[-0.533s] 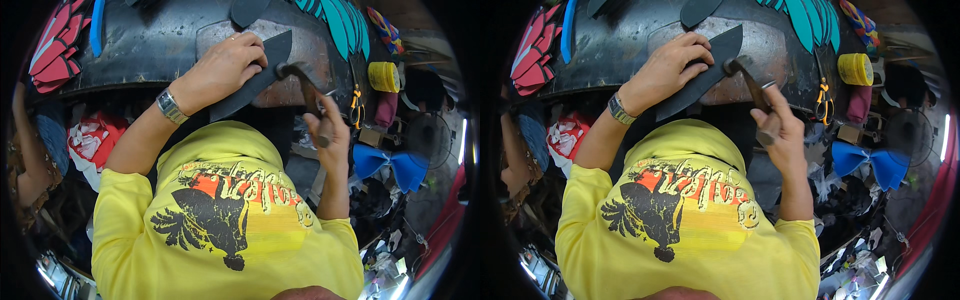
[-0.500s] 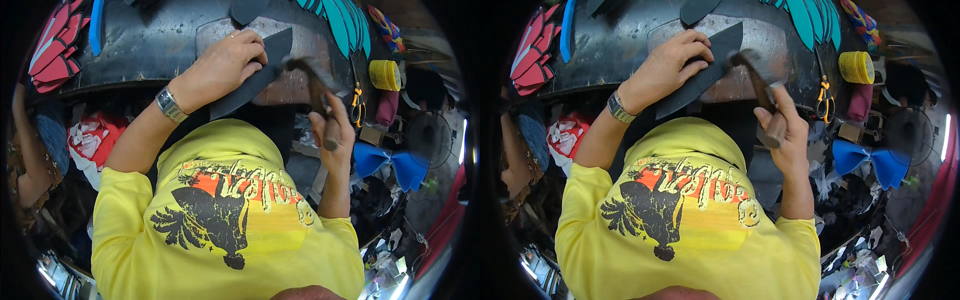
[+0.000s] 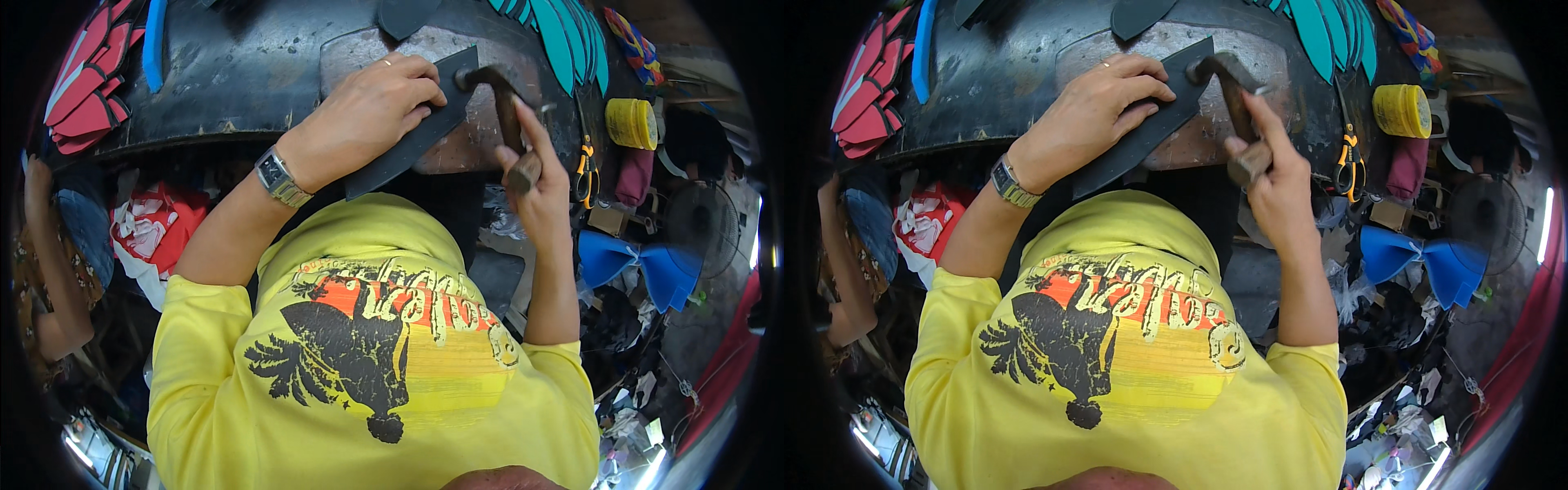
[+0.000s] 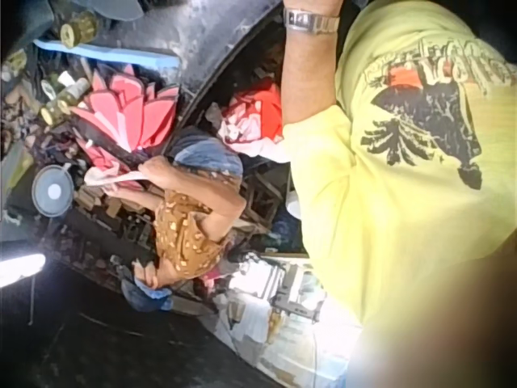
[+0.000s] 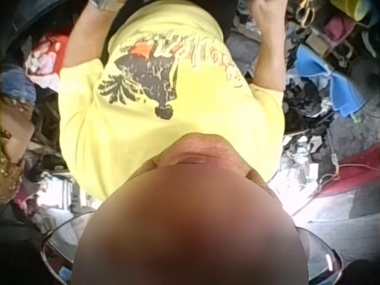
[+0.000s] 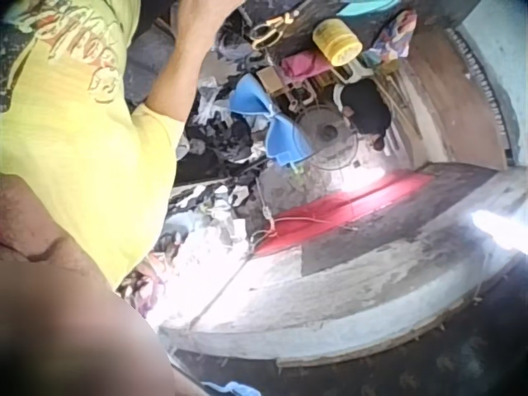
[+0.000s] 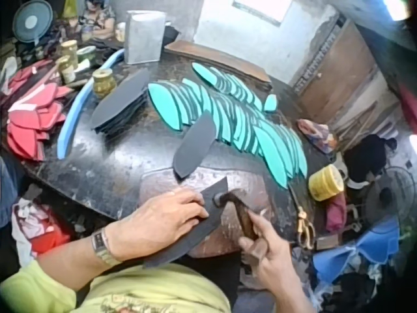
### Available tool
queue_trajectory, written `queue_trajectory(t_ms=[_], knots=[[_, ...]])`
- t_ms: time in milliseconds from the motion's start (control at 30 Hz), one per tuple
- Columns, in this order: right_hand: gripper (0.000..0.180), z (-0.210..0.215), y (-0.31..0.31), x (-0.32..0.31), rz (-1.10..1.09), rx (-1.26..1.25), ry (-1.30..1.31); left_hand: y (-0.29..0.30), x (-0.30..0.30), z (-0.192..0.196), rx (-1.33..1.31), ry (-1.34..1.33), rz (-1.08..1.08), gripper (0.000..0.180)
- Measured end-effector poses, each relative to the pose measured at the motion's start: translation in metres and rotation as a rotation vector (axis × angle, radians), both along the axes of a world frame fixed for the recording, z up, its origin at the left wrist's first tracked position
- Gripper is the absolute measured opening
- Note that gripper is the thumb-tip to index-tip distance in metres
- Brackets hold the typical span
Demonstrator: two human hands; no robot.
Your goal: The person uses a hammer and punch to mark and shape teal and black foam pieces on a curved metal surface, then uses scissors to trim the edges of the black pieces. The person arranges the finished pieces on the work surface.
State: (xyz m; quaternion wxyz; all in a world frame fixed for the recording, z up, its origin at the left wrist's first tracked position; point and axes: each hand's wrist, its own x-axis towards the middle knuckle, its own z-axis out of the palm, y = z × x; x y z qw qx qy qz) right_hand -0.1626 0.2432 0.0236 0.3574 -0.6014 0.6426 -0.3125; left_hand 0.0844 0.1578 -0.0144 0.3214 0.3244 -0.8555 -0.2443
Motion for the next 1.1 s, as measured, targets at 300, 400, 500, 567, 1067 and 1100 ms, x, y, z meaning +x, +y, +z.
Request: queue_trajectory(t_ms=[300, 400, 500, 567, 1067, 1100], knots=[[0.056, -0.001, -0.068, 0.004, 0.021, -0.073, -0.099, 0.003, -0.004, 0.003, 0.009, 0.008, 0.018, 0.022], [0.058, 0.029, -0.057, 0.01, -0.006, -0.125, -0.22, 0.008, -0.004, 0.005, -0.004, 0.021, 0.048, 0.023], [0.061, 0.045, -0.038, 0.015, -0.098, -0.332, -0.445, 0.012, -0.004, 0.006, 0.005, -0.023, 0.084, 0.025], [0.059, 0.042, -0.031, 0.014, -0.048, -0.355, -0.337, 0.015, -0.005, 0.006, -0.028, -0.055, 0.135, 0.026], [0.051, -0.029, -0.034, -0.059, -0.294, -0.26, 0.55, 0.012, -0.016, 0.025, 0.178, 0.035, 0.071, 0.042], [0.049, -0.033, -0.038, -0.058, -0.227, -0.388, 0.561, 0.012, -0.015, 0.028, 0.264, 0.033, 0.041, 0.043]])
